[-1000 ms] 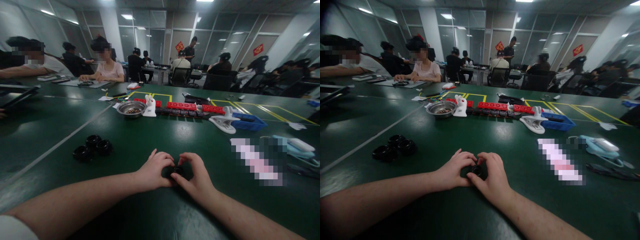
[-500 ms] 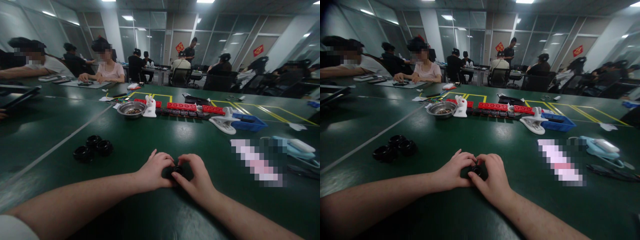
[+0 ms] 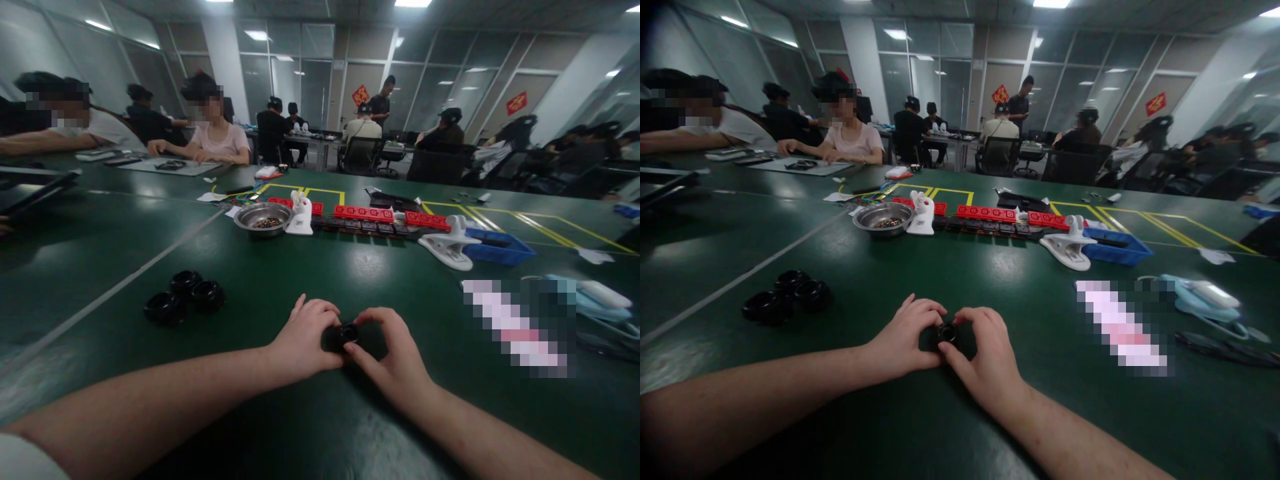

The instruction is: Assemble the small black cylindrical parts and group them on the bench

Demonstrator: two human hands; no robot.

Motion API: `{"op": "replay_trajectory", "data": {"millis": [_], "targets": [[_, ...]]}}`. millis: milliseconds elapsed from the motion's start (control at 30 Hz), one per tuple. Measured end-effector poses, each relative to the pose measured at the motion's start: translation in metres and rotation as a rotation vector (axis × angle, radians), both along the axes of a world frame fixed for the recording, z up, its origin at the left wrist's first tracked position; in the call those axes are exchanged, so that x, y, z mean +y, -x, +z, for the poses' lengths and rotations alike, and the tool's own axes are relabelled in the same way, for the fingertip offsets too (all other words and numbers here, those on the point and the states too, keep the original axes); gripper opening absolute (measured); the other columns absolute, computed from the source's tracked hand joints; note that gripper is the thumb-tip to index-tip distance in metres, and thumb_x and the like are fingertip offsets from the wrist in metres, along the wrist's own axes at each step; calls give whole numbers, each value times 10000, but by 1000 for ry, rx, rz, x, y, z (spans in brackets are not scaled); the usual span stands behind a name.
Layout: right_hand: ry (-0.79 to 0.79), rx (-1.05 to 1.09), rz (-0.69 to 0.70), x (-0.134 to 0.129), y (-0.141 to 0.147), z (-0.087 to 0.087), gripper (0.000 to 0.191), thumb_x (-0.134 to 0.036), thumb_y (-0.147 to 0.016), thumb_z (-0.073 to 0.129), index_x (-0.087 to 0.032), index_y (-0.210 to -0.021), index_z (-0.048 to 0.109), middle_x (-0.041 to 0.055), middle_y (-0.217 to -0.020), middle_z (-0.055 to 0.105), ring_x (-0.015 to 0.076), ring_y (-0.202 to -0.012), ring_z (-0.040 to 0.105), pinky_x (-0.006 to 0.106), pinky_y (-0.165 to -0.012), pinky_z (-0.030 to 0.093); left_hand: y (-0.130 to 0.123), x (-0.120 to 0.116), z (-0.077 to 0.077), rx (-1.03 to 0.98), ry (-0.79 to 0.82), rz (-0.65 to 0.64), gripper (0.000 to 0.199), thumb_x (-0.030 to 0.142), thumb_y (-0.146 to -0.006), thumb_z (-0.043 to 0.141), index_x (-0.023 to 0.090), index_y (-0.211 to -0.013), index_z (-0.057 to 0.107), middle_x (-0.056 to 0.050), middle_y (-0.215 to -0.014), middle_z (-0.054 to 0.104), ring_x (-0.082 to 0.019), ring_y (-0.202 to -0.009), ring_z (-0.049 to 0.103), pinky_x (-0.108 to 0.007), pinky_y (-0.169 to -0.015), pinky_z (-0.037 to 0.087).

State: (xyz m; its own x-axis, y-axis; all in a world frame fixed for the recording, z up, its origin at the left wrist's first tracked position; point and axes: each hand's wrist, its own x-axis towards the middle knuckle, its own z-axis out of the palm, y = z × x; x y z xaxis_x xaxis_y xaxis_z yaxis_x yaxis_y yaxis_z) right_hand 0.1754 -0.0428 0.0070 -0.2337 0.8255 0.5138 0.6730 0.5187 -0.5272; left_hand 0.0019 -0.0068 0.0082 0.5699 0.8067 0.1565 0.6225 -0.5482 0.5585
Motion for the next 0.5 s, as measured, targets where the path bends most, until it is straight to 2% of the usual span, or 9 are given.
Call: {"op": "replay_trajectory", "data": {"millis": [100,167,267,367,433,500], "targets": [[4,12,123,-2,-1,2,368,-150,-721,469,-218,-1074,390,62,-990,553,225,-961,527,499,-947,304,0,1,0,4,0,6,297,351,-582,695,200,-762,513,-27,-1030,536,-224,-1036,465,-552,-1005,128],[0,6,139,-2,-1,3,463,-148,-696,463,-206,-1141,352,81,-1074,526,239,-1034,492,504,-982,261,0,1,0,5,16,7,319,380,-583,694,198,-769,509,-29,-1027,538,-225,-1032,468,-550,-1006,131],[-22,-6,37,-2,0,2,472,-226,-675,562,-187,-1108,380,110,-1073,503,264,-1014,483,469,-888,379,0,1,1,15,24,-5,304,360,-587,690,197,-771,511,-31,-1027,536,-229,-1040,461,-545,-1007,131],[-39,0,-32,0,2,-1,444,-282,-646,639,-193,-1021,418,95,-970,522,256,-907,519,426,-767,450,0,2,2,22,25,-31,291,322,-587,686,197,-783,511,-36,-1027,534,-227,-1043,457,-531,-1006,147],[-25,14,-26,0,1,-1,383,-263,-669,621,-206,-993,426,69,-903,535,238,-853,536,410,-735,460,0,2,2,20,28,-49,290,314,-581,689,199,-777,509,-32,-1027,531,-225,-1039,457,-523,-1004,158],[0,38,37,-1,0,-1,351,-212,-711,551,-217,-1031,406,57,-898,546,227,-861,546,424,-775,447,-1,2,2,12,31,-60,287,317,-583,687,204,-776,507,-25,-1029,528,-223,-1041,453,-519,-1003,160]]}}
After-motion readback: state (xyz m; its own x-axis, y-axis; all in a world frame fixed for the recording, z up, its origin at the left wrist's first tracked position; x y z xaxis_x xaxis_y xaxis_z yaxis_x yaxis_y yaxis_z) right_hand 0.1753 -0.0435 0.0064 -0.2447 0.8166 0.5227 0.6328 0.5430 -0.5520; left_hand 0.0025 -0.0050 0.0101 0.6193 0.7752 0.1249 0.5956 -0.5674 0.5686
